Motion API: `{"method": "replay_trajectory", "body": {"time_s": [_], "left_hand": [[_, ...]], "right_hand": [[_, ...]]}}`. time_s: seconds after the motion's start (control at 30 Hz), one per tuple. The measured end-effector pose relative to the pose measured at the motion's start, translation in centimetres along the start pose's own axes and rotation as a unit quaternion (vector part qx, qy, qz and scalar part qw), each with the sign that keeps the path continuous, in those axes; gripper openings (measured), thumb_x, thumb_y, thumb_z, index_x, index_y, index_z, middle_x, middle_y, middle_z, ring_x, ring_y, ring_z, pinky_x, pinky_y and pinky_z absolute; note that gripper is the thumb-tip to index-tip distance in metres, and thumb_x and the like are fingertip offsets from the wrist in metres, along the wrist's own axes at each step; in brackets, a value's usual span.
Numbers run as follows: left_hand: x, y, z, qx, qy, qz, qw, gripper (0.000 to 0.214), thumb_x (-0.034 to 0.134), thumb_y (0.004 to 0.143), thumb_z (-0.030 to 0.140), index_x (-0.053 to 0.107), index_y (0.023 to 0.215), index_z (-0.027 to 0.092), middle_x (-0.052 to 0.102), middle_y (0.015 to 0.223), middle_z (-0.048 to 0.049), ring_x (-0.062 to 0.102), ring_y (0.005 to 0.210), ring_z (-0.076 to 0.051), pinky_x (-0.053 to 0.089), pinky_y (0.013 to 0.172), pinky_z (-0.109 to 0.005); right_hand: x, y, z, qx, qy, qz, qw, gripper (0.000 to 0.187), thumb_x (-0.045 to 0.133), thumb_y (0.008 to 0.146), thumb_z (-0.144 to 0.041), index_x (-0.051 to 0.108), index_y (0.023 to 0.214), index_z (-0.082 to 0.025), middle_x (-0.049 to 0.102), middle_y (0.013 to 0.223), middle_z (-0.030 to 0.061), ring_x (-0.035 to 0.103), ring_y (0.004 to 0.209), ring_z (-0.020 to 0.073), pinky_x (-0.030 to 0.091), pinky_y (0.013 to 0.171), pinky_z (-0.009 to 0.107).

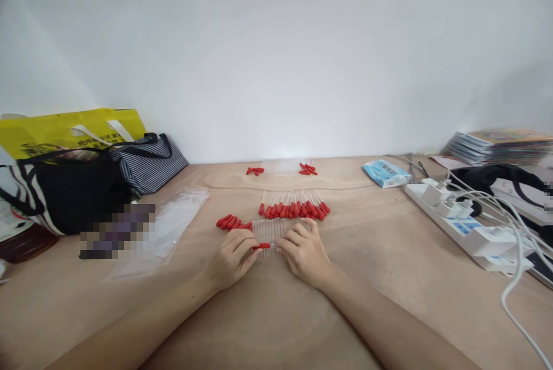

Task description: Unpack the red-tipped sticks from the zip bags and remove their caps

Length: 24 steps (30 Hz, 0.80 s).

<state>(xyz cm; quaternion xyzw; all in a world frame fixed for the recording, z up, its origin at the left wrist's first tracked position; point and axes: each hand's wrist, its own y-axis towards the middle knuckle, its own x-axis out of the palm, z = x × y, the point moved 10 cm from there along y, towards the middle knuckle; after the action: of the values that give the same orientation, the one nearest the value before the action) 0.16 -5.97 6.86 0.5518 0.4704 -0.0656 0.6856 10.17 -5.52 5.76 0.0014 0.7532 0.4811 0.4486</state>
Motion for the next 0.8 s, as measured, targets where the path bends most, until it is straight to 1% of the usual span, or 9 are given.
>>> {"method": "replay_trajectory", "body": {"time_s": [0.07,0.13,0.23,0.37,0.5,0.63,0.8], "left_hand": [[0.0,0.2,0.0,0.002,0.004,0.003,1.000,0.016,0.050,0.082,0.026,0.056,0.093,0.015,0.063,0.090,-0.0071,0.055,0.090,-0.020,0.044,0.079,-0.034],[0.2,0.4,0.1,0.009,0.005,0.002,1.000,0.022,0.051,0.082,0.028,0.056,0.099,0.015,0.062,0.098,-0.0082,0.052,0.098,-0.022,0.042,0.083,-0.037],[0.7,0.3,0.1,0.016,-0.008,-0.001,1.000,0.017,0.049,0.084,0.025,0.058,0.095,0.017,0.063,0.100,-0.0061,0.051,0.101,-0.021,0.039,0.087,-0.038],[1.0,0.1,0.2,0.025,-0.020,-0.005,0.999,0.015,0.047,0.084,0.021,0.060,0.092,0.018,0.064,0.100,-0.0043,0.050,0.104,-0.020,0.036,0.093,-0.039],[1.1,0.0,0.3,0.023,-0.014,-0.020,0.999,0.014,0.048,0.084,0.022,0.061,0.086,0.020,0.063,0.103,-0.0028,0.049,0.107,-0.020,0.033,0.095,-0.041],[1.2,-0.2,0.5,0.030,-0.001,-0.029,0.999,0.014,0.049,0.083,0.023,0.062,0.079,0.022,0.064,0.102,-0.0004,0.050,0.106,-0.019,0.031,0.097,-0.042],[0.9,-0.4,0.9,0.052,0.006,-0.012,0.999,0.011,0.052,0.082,0.026,0.062,0.078,0.023,0.066,0.097,0.0028,0.051,0.102,-0.018,0.029,0.097,-0.043]], "right_hand": [[0.0,0.0,0.0,0.003,0.008,-0.002,1.000,0.018,0.045,0.084,-0.020,0.063,0.087,-0.022,0.061,0.069,-0.0001,0.047,0.072,0.0141,0.026,0.088,0.040],[-0.1,0.0,-0.1,0.002,0.016,-0.002,1.000,0.017,0.045,0.085,-0.020,0.062,0.086,-0.021,0.060,0.069,0.0000,0.047,0.072,0.0140,0.027,0.087,0.039],[-0.2,0.0,-0.4,-0.001,0.022,0.000,1.000,0.017,0.044,0.085,-0.020,0.061,0.086,-0.021,0.060,0.069,-0.0002,0.047,0.072,0.0135,0.027,0.087,0.039],[0.0,0.0,-0.7,-0.010,0.010,-0.001,1.000,0.016,0.048,0.084,-0.026,0.062,0.091,-0.023,0.058,0.066,-0.0009,0.045,0.071,0.0136,0.026,0.087,0.039],[-0.3,0.0,-1.1,-0.029,-0.012,0.007,0.999,0.017,0.047,0.084,-0.025,0.064,0.085,-0.023,0.053,0.058,-0.0013,0.042,0.066,0.0132,0.028,0.084,0.038],[-0.4,-0.2,-1.3,-0.045,-0.012,0.003,0.999,0.017,0.047,0.083,-0.025,0.064,0.082,-0.023,0.052,0.057,-0.0009,0.041,0.065,0.0134,0.028,0.083,0.039],[-0.6,-0.5,-1.5,-0.050,-0.003,0.002,0.999,0.016,0.049,0.082,-0.026,0.064,0.080,-0.023,0.052,0.056,-0.0015,0.040,0.065,0.0134,0.027,0.083,0.039]]}}
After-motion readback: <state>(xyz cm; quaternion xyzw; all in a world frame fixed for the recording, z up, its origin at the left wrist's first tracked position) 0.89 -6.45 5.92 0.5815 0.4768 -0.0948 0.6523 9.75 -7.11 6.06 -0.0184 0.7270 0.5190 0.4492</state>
